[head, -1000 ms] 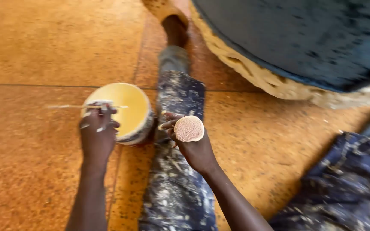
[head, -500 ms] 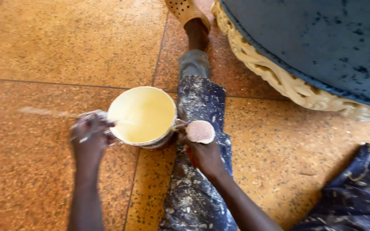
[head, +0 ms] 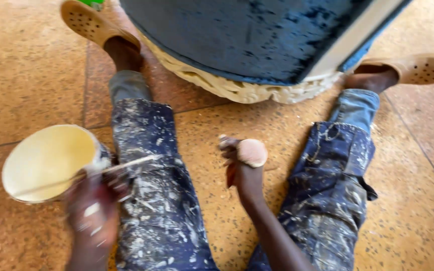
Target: Detailing the carved base of a chair by applying white paste or filler into the crevices using fingers and a small stick.
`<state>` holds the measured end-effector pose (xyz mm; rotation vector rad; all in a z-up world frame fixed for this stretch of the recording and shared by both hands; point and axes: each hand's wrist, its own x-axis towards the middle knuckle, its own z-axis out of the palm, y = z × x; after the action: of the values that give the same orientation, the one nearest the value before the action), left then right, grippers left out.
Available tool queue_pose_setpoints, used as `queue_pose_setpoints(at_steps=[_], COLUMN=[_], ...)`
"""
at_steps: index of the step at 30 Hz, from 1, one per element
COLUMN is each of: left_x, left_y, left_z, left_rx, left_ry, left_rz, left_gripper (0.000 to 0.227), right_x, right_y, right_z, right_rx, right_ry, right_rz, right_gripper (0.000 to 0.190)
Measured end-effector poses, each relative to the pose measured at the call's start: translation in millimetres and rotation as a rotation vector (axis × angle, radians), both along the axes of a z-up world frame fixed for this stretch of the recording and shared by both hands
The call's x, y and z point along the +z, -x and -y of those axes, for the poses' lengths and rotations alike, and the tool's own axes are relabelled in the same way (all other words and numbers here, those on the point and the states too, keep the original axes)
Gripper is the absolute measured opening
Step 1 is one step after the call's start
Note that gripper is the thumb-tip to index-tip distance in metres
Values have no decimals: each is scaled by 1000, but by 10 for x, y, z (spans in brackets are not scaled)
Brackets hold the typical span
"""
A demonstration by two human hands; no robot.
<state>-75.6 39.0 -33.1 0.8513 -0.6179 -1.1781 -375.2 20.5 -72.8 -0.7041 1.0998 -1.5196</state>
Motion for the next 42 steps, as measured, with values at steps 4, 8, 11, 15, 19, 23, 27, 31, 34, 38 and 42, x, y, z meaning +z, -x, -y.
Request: queue_pose_setpoints(at_steps=[4,8,11,15,19,23,27,31,34,38,42], left_x=[-24,-352,-279,-46,-203,-181,-112,-59,-68,-32,-20], left_y=[1450,2536,3022,3284,3454,3599,3629,3720,3738,3778,3794], left_z=[351,550,615,604,780,798,748,758,754,720,697], left_rx=[-234,-359,-238,-60,44,82,89,92,128,156,162], left_ry=[6,170,453,618,731,722,698,686,671,685,694], left_rz=[-36,129,538,881,1041,1137,1167,1224,1243,1333,1313], left_gripper=[18,26,21,24,22,21,20,19,20,17,18], right_x=[96,43,-131,-249,-298,-337,-307,-299,-250,-172,-283], right_y=[594,1029,1281,1418,1448,1477,1490,1517,1510,1494,1495], right_z=[-47,89,287,437,515,636,635,591,566,523,562], right_rx=[-324,-568,-567,-577,-553,-524,-520,-531,-554,-527,-556], right_ry=[-65,-9,116,162,104,116,133,123,134,100,116], right_rz=[17,25,-56,-10,-33,45,32,83,174,181,84], right_gripper=[16,21,24,23,24,23,24,25,24,23,24])
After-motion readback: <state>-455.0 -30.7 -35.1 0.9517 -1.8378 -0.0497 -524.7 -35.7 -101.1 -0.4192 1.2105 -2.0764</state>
